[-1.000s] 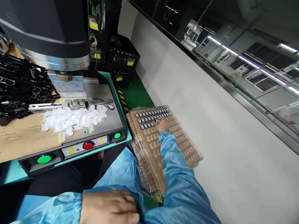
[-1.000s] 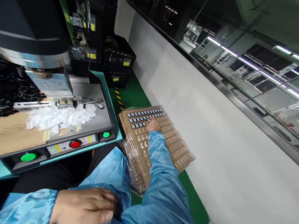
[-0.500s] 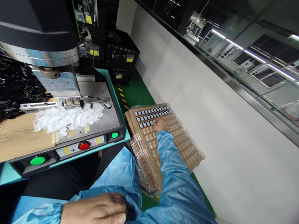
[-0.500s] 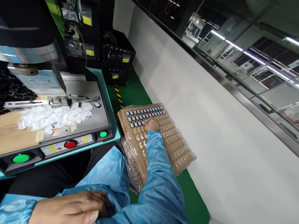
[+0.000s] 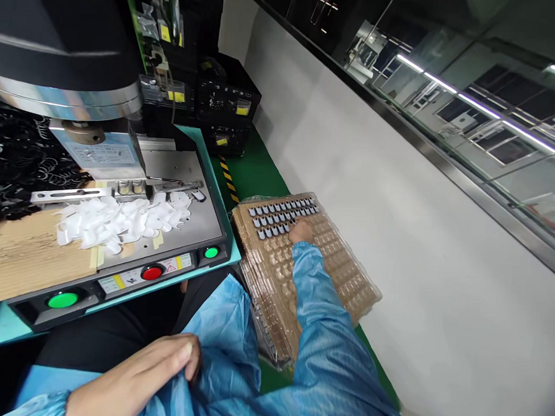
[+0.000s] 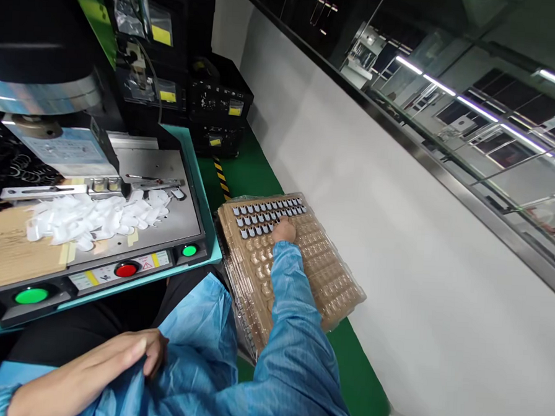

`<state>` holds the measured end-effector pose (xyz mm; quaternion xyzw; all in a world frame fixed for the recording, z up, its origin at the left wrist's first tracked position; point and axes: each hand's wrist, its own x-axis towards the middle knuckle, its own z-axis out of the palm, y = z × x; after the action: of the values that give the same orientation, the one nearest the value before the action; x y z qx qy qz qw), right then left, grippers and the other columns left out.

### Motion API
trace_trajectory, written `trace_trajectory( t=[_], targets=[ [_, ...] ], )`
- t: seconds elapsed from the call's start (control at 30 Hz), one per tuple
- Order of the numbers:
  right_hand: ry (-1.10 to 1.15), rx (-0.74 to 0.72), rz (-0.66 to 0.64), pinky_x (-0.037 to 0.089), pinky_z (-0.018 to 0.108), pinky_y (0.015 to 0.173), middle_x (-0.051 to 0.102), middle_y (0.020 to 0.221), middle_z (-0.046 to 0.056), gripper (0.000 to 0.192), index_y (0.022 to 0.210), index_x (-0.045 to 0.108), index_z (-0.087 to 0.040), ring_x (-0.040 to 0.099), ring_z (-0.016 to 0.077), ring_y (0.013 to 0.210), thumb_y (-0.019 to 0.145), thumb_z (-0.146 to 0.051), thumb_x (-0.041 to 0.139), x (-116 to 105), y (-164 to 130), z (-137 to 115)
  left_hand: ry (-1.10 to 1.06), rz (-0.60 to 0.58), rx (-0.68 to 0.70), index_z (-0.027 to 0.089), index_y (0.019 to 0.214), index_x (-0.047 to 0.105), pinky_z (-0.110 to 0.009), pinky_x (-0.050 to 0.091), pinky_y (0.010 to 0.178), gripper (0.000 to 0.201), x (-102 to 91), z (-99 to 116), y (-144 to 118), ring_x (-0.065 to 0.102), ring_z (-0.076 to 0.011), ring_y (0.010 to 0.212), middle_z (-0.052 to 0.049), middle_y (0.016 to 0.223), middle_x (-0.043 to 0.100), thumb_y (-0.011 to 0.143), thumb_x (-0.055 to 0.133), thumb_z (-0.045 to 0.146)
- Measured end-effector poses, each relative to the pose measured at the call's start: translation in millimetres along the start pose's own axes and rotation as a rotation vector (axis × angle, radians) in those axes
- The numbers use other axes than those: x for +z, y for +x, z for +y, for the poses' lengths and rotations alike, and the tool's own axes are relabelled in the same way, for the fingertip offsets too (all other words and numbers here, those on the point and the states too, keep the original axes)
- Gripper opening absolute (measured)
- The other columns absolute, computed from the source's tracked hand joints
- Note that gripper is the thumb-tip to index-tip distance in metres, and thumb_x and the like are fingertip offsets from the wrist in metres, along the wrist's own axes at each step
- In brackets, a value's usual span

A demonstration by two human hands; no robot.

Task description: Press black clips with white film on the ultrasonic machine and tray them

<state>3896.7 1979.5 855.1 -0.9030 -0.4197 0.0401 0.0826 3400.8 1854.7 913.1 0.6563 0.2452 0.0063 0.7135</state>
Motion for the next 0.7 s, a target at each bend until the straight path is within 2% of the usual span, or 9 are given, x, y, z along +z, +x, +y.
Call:
trace_trajectory(
  t=[0.1,0.2,0.3,0.37,0.43,0.5,0.6,0.7],
  targets=[
    [-0.028,0.019,-0.010,0.047,0.033,0.105,0.076,0.127,0.016,0.041,0.141,0.065,-0.016,0.065,0.0274,0.123,0.101,-0.018,0.060,3,4,-1,-0.082,0.098,-0.039,0.026,0.101,0.066,-0.034,0.047,0.107,0.059,-5.9,-21,-5,0.061,-0.0240,0.109,-0.005,0.110,0.070,0.110,0.025,0.067],
    [-0.047,0.023,-0.018,0.048,0.035,0.106,0.077,0.124,0.017,0.039,0.139,0.068,-0.015,0.067,0.0286,0.123,0.101,-0.020,0.060,3,4,0,-0.111,0.153,-0.007,0.025,0.097,0.066,-0.036,0.050,0.102,0.061,-10.5,-38,-8,0.061,-0.0251,0.101,-0.006,0.102,0.069,0.109,0.024,0.068],
    [-0.054,-0.007,0.001,0.046,0.038,0.112,0.072,0.135,0.020,0.042,0.141,0.066,-0.014,0.063,0.0300,0.130,0.100,-0.023,0.061,0,0,-3,-0.080,0.167,0.060,0.024,0.095,0.067,-0.036,0.052,0.097,0.063,-15.8,-44,-9,0.062,-0.0242,0.096,-0.006,0.097,0.068,0.110,0.024,0.067],
    [-0.039,-0.045,0.053,0.044,0.040,0.115,0.067,0.142,0.020,0.044,0.142,0.066,-0.014,0.059,0.0312,0.134,0.100,-0.025,0.062,-2,-4,-13,-0.023,0.219,0.058,0.023,0.095,0.067,-0.034,0.052,0.094,0.059,-21.4,-42,-9,0.063,-0.0227,0.095,-0.006,0.097,0.069,0.110,0.029,0.065],
    [0.030,-0.135,0.104,0.045,0.040,0.115,0.067,0.139,0.019,0.041,0.138,0.068,-0.014,0.060,0.0310,0.130,0.099,-0.025,0.060,-2,-11,-35,0.080,0.337,0.036,0.022,0.093,0.065,-0.032,0.052,0.085,0.052,-32.0,-38,-8,0.062,-0.0209,0.089,-0.004,0.092,0.067,0.109,0.040,0.064],
    [0.164,-0.316,0.101,0.049,0.039,0.110,0.069,0.132,0.017,0.038,0.135,0.069,-0.015,0.064,0.0292,0.120,0.099,-0.024,0.058,1,-24,-70,0.250,0.522,0.064,0.022,0.093,0.064,-0.032,0.052,0.081,0.044,-50.4,-34,-4,0.062,-0.0206,0.087,-0.004,0.092,0.067,0.107,0.050,0.061],
    [0.376,-0.691,0.011,0.054,0.039,0.104,0.069,0.129,0.012,0.034,0.131,0.072,-0.021,0.066,0.0270,0.112,0.100,-0.024,0.059,10,-62,-137,0.583,0.826,0.180,0.024,0.099,0.067,-0.038,0.051,0.093,0.032,-89.9,-35,4,0.064,-0.0246,0.100,-0.006,0.103,0.069,0.106,0.057,0.054],
    [0.468,-0.978,-0.030,0.054,0.042,0.106,0.069,0.125,0.009,0.028,0.126,0.073,-0.025,0.064,0.0276,0.115,0.099,-0.027,0.068,25,-107,-199,0.829,1.030,0.175,0.024,0.103,0.068,-0.042,0.050,0.096,0.028,-127.6,-41,7,0.064,-0.0277,0.104,-0.009,0.105,0.068,0.106,0.055,0.049]
  ],
)
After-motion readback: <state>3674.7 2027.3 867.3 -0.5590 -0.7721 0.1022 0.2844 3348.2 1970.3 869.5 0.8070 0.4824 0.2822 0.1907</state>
